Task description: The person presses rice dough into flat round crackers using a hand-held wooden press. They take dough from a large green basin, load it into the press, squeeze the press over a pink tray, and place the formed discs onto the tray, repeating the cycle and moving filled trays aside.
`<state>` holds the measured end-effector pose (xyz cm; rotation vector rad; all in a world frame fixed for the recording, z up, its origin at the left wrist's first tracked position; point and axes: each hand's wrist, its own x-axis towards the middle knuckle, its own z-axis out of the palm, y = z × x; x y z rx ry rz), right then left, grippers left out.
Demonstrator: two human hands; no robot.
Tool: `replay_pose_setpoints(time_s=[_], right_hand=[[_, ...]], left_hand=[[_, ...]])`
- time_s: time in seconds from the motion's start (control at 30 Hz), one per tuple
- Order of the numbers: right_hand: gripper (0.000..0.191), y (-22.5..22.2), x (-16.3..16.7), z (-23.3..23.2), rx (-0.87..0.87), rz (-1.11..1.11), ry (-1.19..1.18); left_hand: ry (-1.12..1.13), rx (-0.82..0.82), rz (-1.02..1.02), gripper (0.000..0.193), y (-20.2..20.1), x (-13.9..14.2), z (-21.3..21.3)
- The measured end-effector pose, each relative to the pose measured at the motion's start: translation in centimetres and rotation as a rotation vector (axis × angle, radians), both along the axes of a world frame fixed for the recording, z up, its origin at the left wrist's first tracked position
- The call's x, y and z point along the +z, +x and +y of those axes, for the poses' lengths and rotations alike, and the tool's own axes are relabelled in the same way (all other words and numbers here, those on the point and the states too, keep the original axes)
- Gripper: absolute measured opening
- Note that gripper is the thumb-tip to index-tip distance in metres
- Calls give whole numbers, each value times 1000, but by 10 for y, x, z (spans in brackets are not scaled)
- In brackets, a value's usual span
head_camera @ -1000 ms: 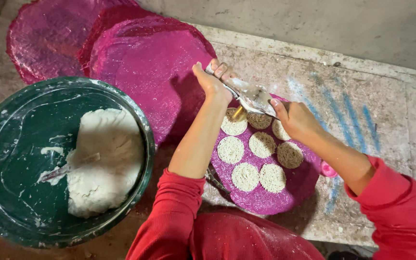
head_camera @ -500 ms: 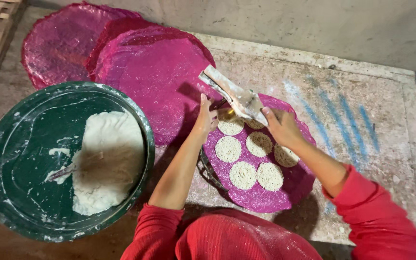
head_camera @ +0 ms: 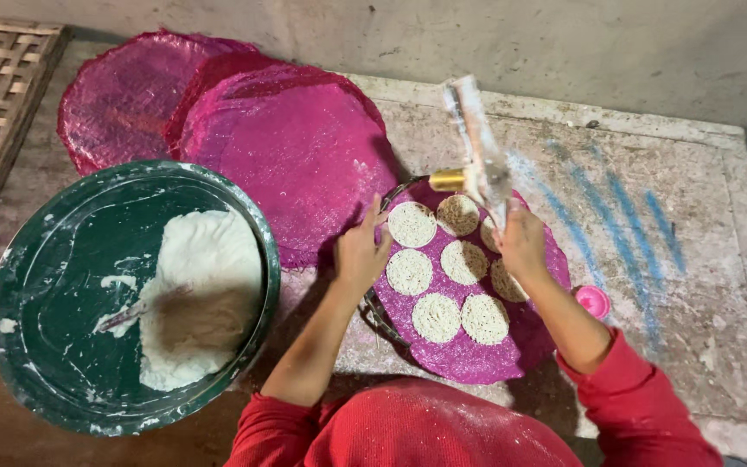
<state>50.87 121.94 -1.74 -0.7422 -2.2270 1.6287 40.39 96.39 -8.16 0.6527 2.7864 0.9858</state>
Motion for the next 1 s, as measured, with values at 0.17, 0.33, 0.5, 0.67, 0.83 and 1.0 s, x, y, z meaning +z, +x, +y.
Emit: replay_pose_setpoints(time_s=[0.17, 0.33, 0.5, 0.67, 0.83, 1.0], right_hand=[[66, 36, -17, 1, 20, 221, -31], [71, 75, -28, -2, -17, 295, -57], [73, 116, -33, 10, -20, 371, -18], [64, 141, -44, 21, -139, 445, -157], [58, 199, -56, 58, -394, 502, -172], [66, 301, -71, 109, -697, -185, 759]], left_hand=[[120, -67, 223, 88, 6, 0, 27], [-195, -96, 32, 110, 9, 18, 55], [-229, -99, 61, 109, 13, 31, 49], [-86, -42, 86, 105, 17, 51, 44], [126, 129, 32, 110, 34, 67, -7], [3, 211, -16, 113, 87, 44, -69]])
